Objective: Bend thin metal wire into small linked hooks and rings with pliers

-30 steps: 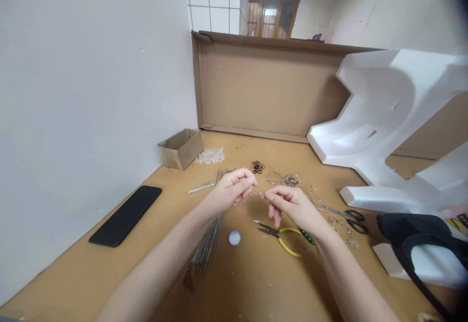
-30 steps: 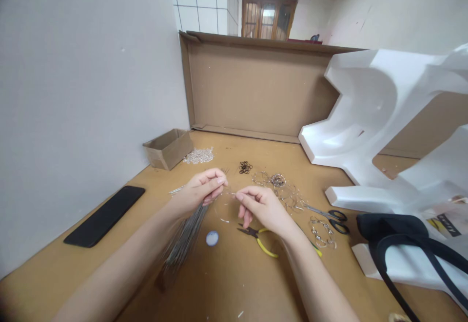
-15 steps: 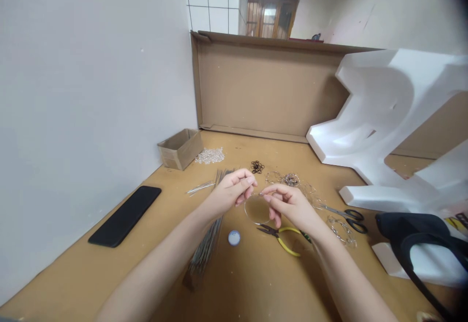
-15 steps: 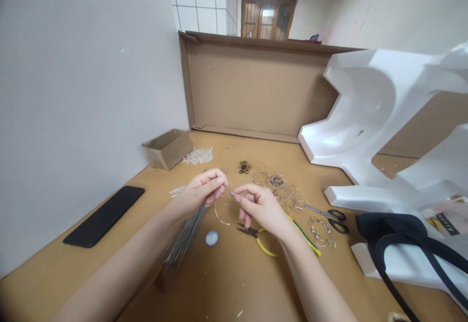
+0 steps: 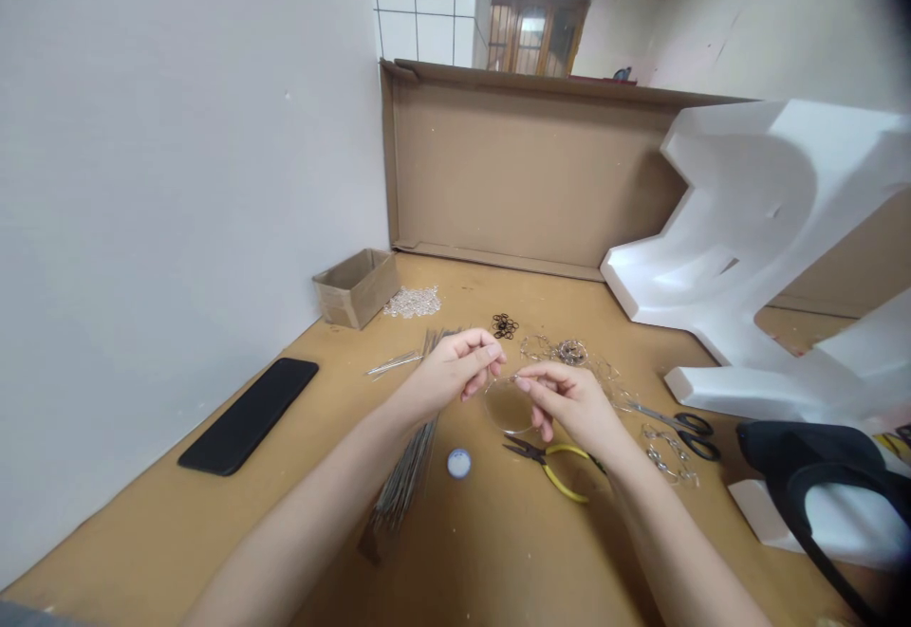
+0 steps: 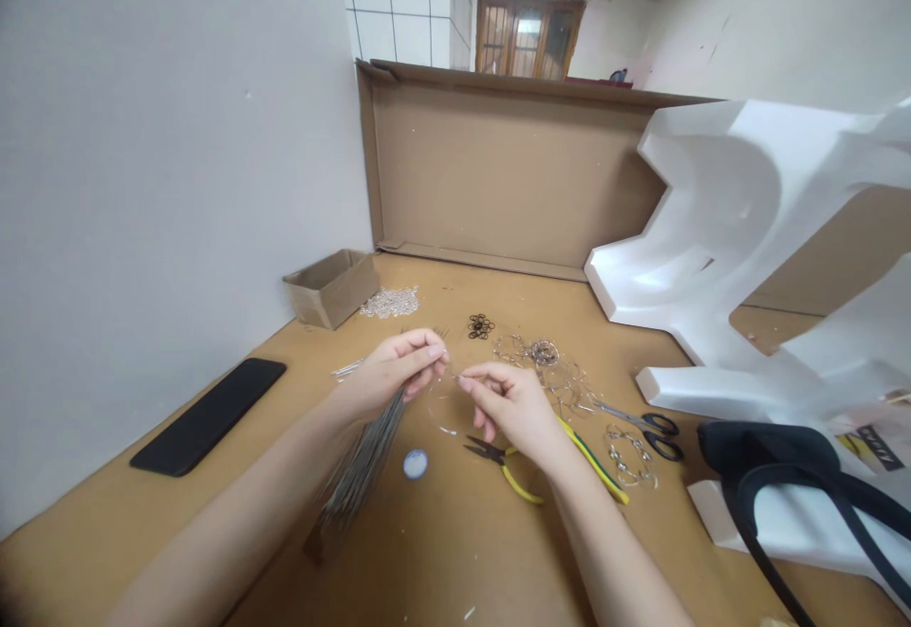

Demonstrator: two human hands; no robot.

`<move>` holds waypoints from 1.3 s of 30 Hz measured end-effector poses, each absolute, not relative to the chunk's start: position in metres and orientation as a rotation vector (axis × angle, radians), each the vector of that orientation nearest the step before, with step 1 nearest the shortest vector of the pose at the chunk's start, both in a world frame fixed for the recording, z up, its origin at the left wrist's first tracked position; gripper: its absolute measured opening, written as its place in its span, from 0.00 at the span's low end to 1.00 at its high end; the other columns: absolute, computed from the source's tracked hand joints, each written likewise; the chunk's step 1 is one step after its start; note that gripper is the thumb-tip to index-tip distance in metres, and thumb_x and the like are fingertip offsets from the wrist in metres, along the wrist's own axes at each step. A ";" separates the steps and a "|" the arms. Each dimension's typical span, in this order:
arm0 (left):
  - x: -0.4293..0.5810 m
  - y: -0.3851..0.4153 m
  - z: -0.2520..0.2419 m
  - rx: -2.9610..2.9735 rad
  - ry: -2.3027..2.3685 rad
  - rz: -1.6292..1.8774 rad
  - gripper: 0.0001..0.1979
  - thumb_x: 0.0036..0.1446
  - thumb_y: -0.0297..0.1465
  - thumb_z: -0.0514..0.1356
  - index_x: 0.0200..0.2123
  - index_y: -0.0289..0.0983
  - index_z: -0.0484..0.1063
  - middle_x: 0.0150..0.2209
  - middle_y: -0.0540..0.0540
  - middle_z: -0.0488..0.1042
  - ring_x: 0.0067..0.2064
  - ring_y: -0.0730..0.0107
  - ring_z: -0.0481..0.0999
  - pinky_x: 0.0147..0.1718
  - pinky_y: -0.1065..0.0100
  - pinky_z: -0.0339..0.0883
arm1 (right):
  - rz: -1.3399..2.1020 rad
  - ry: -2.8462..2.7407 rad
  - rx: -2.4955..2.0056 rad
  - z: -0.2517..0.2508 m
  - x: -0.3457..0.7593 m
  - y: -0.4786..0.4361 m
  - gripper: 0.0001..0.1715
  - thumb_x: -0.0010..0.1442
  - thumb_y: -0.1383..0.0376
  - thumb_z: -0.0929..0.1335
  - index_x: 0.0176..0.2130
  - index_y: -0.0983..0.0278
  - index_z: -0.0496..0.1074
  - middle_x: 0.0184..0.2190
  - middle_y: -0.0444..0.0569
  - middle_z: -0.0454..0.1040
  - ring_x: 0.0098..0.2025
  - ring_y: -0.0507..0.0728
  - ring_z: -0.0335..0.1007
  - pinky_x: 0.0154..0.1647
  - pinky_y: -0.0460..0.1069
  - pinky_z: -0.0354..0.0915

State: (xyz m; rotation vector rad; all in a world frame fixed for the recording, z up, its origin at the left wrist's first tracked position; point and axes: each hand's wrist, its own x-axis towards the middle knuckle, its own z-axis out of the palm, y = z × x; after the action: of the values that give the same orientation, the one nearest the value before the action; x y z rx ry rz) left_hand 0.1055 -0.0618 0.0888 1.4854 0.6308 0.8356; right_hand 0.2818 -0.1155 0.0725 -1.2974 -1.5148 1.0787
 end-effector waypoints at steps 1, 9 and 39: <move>0.105 -0.062 0.089 1.498 0.636 0.839 0.11 0.55 0.37 0.55 0.28 0.34 0.64 0.21 0.54 0.64 0.17 0.85 0.55 0.17 0.77 0.51 | 1.073 -1.508 -1.300 0.072 0.282 -0.115 0.17 0.53 0.54 0.67 0.36 0.65 0.71 0.14 0.40 0.69 0.11 0.47 0.62 0.13 0.42 0.59; 0.102 -0.059 0.090 1.565 0.678 0.857 0.14 0.55 0.40 0.54 0.37 0.35 0.69 0.32 0.48 0.70 0.22 0.81 0.62 0.18 0.76 0.55 | 0.980 -1.333 -1.264 0.075 0.284 -0.112 0.17 0.51 0.54 0.68 0.34 0.65 0.71 0.12 0.40 0.68 0.10 0.48 0.61 0.12 0.42 0.58; 0.112 -0.063 0.083 1.561 0.808 0.938 0.10 0.50 0.35 0.58 0.32 0.33 0.70 0.22 0.52 0.67 0.18 0.82 0.62 0.16 0.77 0.58 | 1.015 -1.382 -1.212 0.078 0.282 -0.113 0.14 0.54 0.55 0.66 0.30 0.64 0.65 0.18 0.41 0.71 0.13 0.48 0.64 0.17 0.43 0.59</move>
State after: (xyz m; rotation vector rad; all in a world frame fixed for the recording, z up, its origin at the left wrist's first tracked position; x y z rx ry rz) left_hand 0.1120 -0.0631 0.0829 1.5614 0.8083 0.9378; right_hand 0.2817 -0.1126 0.0778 -1.2125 -1.3821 1.0153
